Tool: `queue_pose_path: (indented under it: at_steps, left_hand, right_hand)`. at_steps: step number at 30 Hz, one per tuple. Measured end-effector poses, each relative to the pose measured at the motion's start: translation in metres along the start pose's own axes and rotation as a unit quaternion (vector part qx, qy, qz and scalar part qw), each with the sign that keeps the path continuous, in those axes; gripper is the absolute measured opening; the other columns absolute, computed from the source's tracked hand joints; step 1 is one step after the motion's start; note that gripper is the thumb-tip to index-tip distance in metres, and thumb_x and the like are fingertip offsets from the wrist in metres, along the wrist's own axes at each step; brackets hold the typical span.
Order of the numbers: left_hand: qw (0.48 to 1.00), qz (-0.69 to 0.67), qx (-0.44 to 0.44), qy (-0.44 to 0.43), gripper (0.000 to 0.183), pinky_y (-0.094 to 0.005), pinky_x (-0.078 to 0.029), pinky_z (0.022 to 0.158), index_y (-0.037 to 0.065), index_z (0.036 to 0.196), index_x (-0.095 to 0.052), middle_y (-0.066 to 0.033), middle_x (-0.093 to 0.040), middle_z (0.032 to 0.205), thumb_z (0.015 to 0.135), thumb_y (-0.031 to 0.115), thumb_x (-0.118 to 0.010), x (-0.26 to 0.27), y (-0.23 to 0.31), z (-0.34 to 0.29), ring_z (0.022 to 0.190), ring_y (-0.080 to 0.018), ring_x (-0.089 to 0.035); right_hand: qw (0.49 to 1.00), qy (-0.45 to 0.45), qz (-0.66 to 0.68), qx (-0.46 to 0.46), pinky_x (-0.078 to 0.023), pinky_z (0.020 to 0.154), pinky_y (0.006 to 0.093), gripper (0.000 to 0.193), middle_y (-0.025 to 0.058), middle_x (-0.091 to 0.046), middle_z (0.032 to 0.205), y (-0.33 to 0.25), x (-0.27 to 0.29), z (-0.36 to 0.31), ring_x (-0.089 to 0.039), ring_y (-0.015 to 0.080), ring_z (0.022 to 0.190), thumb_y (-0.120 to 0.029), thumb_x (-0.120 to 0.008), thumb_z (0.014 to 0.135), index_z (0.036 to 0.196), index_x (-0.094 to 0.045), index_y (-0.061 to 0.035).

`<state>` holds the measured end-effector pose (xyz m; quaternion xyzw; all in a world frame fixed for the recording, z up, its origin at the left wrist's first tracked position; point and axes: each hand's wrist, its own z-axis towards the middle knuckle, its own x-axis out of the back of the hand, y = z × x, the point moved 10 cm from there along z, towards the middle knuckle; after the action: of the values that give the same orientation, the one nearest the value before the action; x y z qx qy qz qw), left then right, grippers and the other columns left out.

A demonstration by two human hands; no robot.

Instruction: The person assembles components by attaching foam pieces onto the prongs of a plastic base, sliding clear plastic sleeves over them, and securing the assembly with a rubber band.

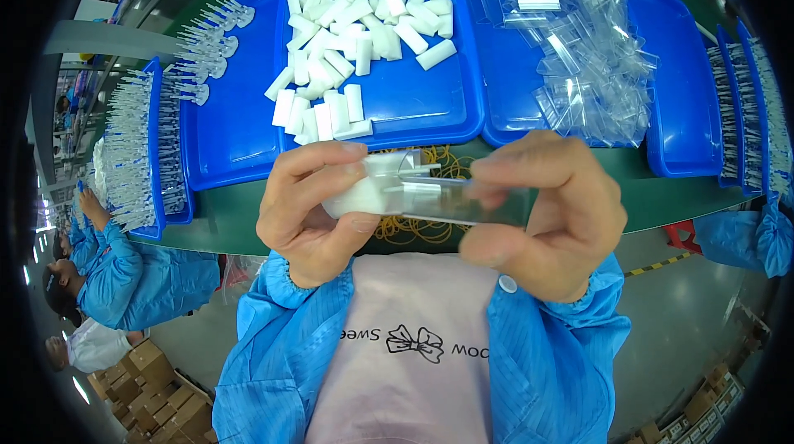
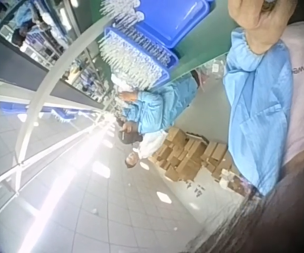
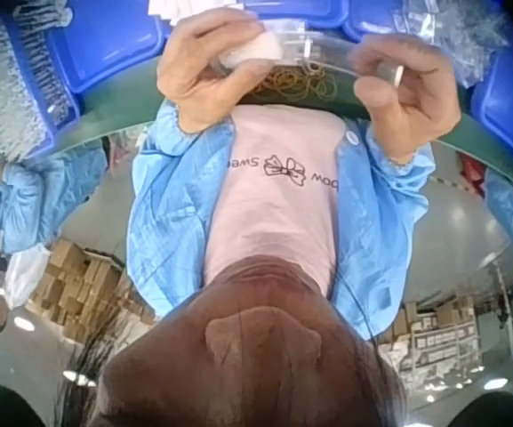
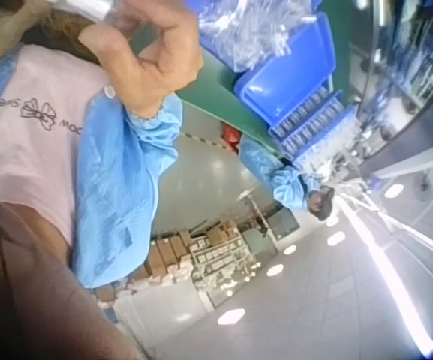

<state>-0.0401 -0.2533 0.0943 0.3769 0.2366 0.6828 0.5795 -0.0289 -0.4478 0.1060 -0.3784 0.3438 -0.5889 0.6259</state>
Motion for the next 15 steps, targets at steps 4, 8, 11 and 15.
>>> queue_pose_path:
  at_steps: [4, 8, 11, 15]
  left_hand:
    - [1.000, 0.016, -0.002, -0.002, 0.036, -0.0295, -0.052, 0.066, 0.001, 0.095, -0.067, -0.0157, -0.060, 0.100, 0.062, 0.007, -0.079, -0.002, 0.004, 0.001, 0.085, -0.0230, -0.061]
    - [0.997, 0.036, -0.064, 0.000, 0.033, -0.0341, -0.055, 0.066, 0.002, 0.091, -0.067, -0.0158, -0.061, 0.098, 0.062, 0.010, -0.079, -0.006, 0.019, 0.003, 0.088, -0.0281, -0.060]
    - [0.995, 0.043, -0.088, -0.006, 0.033, -0.0361, -0.056, 0.067, 0.003, 0.090, -0.066, -0.0156, -0.060, 0.098, 0.061, 0.011, -0.079, -0.006, 0.024, 0.004, 0.089, -0.0295, -0.060]
    - [0.998, 0.034, -0.056, -0.007, 0.035, -0.0363, -0.055, 0.068, 0.003, 0.091, -0.066, -0.0161, -0.060, 0.099, 0.060, 0.010, -0.079, -0.007, 0.017, 0.002, 0.089, -0.0297, -0.060]
  right_hand:
    - [0.996, 0.056, 0.045, -0.054, -0.037, 0.053, 0.0217, 0.061, 0.0037, -0.056, 0.069, 0.014, 0.010, -0.001, -0.051, 0.0091, 0.061, -0.051, -0.078, 0.059, 0.084, -0.059, 0.0012]
    - [0.991, 0.092, 0.056, -0.080, -0.033, 0.052, 0.0221, 0.059, 0.0023, -0.053, 0.066, 0.019, 0.007, -0.002, -0.046, 0.0079, 0.059, -0.054, -0.074, 0.065, 0.080, -0.058, 0.0003]
    - [0.987, 0.106, 0.075, -0.090, -0.032, 0.052, 0.0222, 0.057, 0.0021, -0.052, 0.065, 0.023, 0.008, -0.001, -0.045, 0.0083, 0.059, -0.054, -0.071, 0.068, 0.081, -0.058, 0.0001]
    - [0.994, 0.092, 0.062, -0.021, -0.033, 0.052, 0.0232, 0.042, 0.0034, -0.052, 0.065, 0.021, 0.011, 0.003, -0.045, 0.0094, 0.059, -0.040, -0.070, 0.078, 0.077, -0.058, 0.0000]
